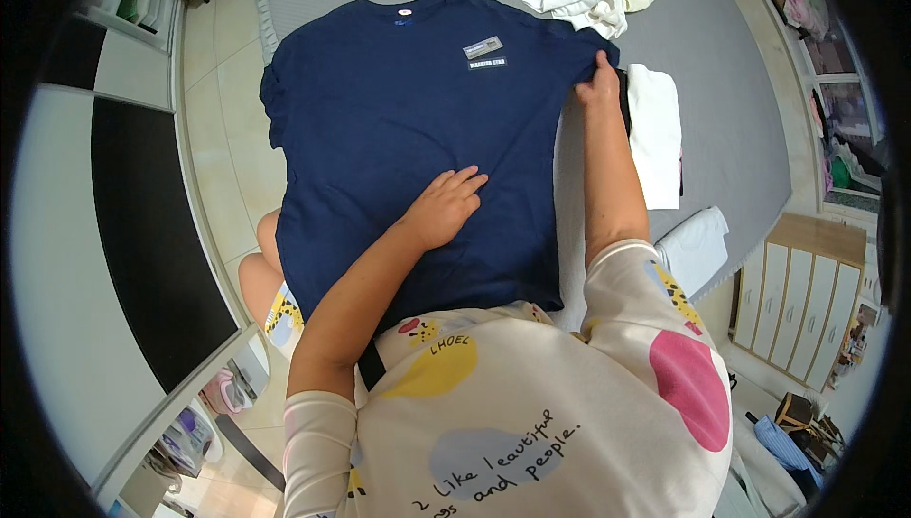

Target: The person folds a pair of white pants and a dark blue t-shirt on a bed. They smooth and fold each item by hand, then place the folded pants and t-shirt into a neat stack on the bed.

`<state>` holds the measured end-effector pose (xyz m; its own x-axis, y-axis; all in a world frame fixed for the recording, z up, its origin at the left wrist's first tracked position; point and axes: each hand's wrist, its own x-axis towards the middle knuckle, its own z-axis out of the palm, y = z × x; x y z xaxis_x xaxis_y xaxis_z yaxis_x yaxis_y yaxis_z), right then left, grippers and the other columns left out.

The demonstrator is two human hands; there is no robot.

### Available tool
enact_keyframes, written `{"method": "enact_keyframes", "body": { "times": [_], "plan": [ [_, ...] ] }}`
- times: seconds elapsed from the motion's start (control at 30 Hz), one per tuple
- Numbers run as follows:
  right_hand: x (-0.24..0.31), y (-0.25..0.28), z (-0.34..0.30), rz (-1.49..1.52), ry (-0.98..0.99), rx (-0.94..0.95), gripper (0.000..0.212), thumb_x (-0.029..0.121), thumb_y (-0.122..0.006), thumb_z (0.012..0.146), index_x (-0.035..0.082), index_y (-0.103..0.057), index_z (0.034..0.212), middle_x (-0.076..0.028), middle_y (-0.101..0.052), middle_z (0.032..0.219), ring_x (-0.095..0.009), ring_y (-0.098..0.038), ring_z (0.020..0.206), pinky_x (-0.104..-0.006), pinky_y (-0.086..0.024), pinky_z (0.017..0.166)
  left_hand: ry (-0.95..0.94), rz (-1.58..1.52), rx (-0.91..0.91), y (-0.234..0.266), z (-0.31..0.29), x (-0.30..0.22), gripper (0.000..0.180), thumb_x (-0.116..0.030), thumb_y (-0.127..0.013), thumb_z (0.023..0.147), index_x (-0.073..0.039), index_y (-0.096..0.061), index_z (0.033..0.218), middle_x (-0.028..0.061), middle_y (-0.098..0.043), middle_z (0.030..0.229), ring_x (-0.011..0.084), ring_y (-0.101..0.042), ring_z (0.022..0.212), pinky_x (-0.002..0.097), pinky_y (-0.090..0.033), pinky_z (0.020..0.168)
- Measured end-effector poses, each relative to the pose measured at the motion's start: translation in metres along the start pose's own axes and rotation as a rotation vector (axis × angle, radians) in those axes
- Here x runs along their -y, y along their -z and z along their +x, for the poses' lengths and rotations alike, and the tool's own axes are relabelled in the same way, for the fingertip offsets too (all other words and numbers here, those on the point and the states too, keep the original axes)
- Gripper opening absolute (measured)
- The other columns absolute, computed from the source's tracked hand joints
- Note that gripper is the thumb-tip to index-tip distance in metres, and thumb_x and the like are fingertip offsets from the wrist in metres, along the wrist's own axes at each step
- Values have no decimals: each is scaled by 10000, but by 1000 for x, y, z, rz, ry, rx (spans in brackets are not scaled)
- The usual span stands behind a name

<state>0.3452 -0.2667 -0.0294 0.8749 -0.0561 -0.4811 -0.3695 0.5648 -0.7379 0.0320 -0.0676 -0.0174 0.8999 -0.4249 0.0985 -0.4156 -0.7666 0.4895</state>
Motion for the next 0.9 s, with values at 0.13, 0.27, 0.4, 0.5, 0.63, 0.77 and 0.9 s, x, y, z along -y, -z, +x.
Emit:
{"method": "enact_keyframes", "body": {
  "times": [0.13, 0.27, 0.4, 0.5, 0.63, 0.77, 0.9],
  "plan": [
    [-15, 31, 18, 183, -93, 3, 393, 289, -404, 966, -18, -498, 1192, -162, -556, 1196, -317, -564, 1062, -493, -441, 939, -3, -52, -13, -5, 0, 2, 144, -129, -523, 838, -17, -599, 889, 128, -460, 1326, 275, -340, 1300, 433, -283, 1059],
    [-22, 17, -13, 187, -183, 118, 376, 254, -517, 921, -14, -516, 1186, -162, -545, 1221, -316, -533, 1111, -484, -408, 976, 3, -89, -11, 0, 1, 3, 177, -171, -604, 793, -27, -592, 894, 134, -467, 1314, 275, -352, 1292, 433, -286, 1055],
    [-15, 13, -14, 97, -213, 142, 371, 118, -656, 824, -18, -540, 1150, -172, -563, 1190, -323, -534, 1109, -478, -409, 975, 22, -118, -45, -1, 2, 1, 235, -201, -651, 758, -34, -584, 910, 135, -485, 1290, 278, -371, 1276, 435, -295, 1045],
    [-10, 13, -8, 34, -203, 120, 354, 1, -654, 777, -18, -552, 1116, -173, -585, 1136, -316, -562, 1055, -474, -429, 954, -10, -144, -116, -5, 1, 5, 247, -202, -662, 747, -42, -584, 918, 130, -504, 1264, 278, -392, 1258, 436, -308, 1033],
    [-19, -19, -57, -423, 388, -34, 293, -11, -622, 746, 0, -572, 1034, -159, -606, 1052, -291, -601, 939, -397, -471, 868, -14, -146, -146, -6, -1, 8, 238, -198, -667, 741, -50, -588, 911, 123, -520, 1239, 276, -417, 1233, 434, -324, 1018],
    [-31, -8, -86, -1266, 1282, 286, 384, 3, -601, 630, 20, -570, 1012, -190, -575, 1033, -363, -518, 1029, -391, -415, 903, -15, -130, -138, -7, 1, 8, 226, -189, -666, 741, -50, -590, 902, 120, -526, 1225, 272, -426, 1222, 431, -331, 1009],
    [-46, 0, -135, -1480, 1236, 853, 432, -5, -631, 681, 50, -564, 1104, -141, -560, 1095, -329, -532, 1029, -399, -432, 897, -16, -136, -146, -6, 0, 9, 211, -182, -661, 746, -49, -591, 894, 123, -531, 1212, 275, -437, 1208, 427, -342, 997]
  ]
}}
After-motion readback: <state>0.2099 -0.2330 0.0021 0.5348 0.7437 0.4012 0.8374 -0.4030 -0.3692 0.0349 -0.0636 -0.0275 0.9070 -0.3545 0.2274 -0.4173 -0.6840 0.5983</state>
